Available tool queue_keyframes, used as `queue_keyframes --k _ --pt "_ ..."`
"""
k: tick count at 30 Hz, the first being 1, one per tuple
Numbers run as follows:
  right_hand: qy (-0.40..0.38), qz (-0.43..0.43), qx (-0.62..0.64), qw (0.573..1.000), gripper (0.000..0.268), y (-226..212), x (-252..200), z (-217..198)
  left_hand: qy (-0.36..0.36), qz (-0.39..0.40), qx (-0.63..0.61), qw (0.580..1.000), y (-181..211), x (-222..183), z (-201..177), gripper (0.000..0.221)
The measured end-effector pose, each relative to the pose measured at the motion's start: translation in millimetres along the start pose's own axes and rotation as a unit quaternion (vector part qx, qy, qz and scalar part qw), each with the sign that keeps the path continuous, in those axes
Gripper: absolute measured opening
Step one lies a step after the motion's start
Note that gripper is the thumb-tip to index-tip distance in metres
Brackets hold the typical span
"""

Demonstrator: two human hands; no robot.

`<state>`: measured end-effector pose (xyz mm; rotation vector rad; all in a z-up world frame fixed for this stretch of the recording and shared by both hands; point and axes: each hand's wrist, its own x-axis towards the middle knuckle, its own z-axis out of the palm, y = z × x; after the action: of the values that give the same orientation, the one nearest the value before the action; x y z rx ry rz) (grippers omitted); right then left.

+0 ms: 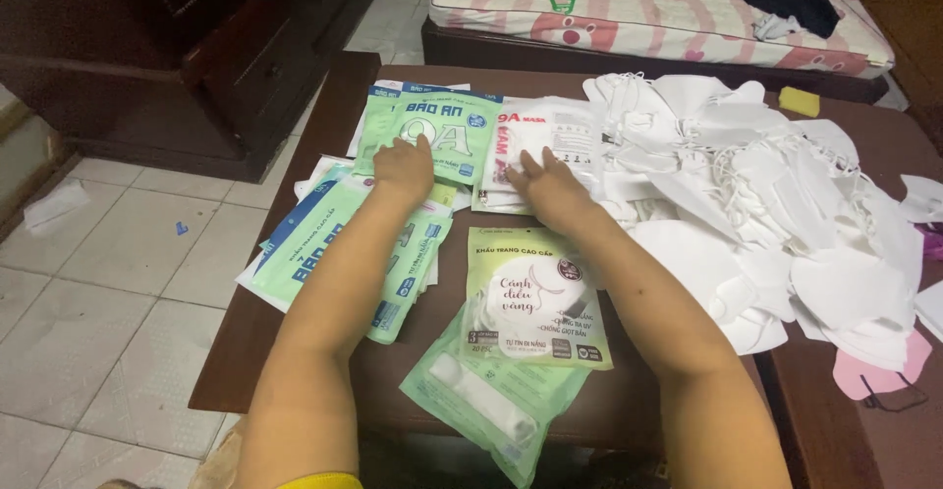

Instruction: Manually folding face masks and inserting them into individual plastic packaging bags.

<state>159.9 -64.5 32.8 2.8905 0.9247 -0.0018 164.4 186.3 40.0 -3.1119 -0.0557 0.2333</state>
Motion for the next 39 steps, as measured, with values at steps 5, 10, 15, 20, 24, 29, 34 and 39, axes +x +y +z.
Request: queue_keyframes --k 5,10,15,20,24,29,34,39 --pt "0.000 0.020 0.061 0.998 0.070 -7 -20 -24 -0.012 -0.024 0.005 1.000 -1 -9 -4 0.071" --pt "0.088 0.023 0.193 0.977 0.049 -8 -88 -39 0.003 0.029 0.037 0.999 -3 -37 -27 0.077" --pt "0.023 0.170 0.357 0.918 0.056 -16 -174 -25 -0.079 0.210 -0.220 0.949 31 -160 -71 0.050" --pt "-0.029 0.250 0.380 0.890 0.088 -13 -191 5 -0.149 0.255 -0.140 0.945 49 -190 -41 0.051" --pt "-0.037 0.311 0.539 0.782 0.101 -36 -180 -4 -0.197 0.193 -0.178 0.945 58 -198 -44 0.073" --pt "0.017 0.308 0.685 0.660 0.098 -47 -188 -19 -0.151 0.118 -0.343 0.920 63 -202 -26 0.080" --pt "0.058 0.307 0.731 0.606 0.111 -77 -232 -39 -0.112 0.028 -0.592 0.798 56 -205 5 0.088" --pt "-0.027 0.425 0.738 0.523 0.097 -97 -262 -44 -0.254 -0.085 -0.550 0.791 57 -224 2 0.074"
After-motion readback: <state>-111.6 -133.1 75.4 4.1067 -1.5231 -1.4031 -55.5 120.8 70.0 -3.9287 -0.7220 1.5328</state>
